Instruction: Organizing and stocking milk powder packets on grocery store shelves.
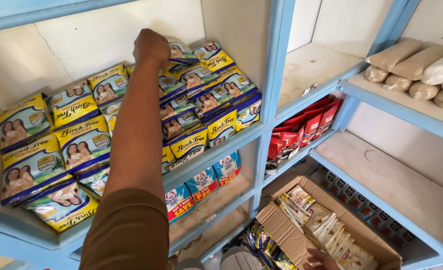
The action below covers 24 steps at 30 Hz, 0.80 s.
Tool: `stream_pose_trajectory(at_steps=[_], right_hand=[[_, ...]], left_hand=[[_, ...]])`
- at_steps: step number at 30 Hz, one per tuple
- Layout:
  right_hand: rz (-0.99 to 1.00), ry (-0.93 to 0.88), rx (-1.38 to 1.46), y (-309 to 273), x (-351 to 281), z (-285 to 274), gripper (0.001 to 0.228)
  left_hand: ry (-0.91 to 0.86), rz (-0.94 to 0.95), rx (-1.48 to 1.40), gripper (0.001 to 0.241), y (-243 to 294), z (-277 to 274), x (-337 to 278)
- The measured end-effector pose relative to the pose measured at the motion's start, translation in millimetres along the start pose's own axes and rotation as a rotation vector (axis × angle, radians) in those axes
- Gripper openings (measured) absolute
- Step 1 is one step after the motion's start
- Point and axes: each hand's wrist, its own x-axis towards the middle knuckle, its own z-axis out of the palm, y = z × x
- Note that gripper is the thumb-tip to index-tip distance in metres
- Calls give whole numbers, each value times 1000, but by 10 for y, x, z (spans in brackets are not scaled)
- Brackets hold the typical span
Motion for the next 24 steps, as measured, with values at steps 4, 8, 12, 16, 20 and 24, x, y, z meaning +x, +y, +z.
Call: stream_pose_trajectory(at_steps=[4,8,12,16,20,24], right_hand=[[-30,-143,-4,-2319,-78,59,34],[-577,-163,-72,-4479,400,91,33],[-1243,-143,-88,-6101,954,484,43],[-1165,-170,-484,-6722,1805,1390,51],[-984,-330,-682,-6889,2298,1876,59],[-876,-418,-800,-7012,2376,2000,66]], left_hand=[[73,-108,-504,13,58,-57,-67],[-20,-134,-245,20,54,21,-42],[-37,-88,-173,20,167,-109,-267],[-148,-39,193,42,298,-262,-437],[-175,-40,199,48,232,-302,-467],[-227,-19,171,53,190,-357,-520]])
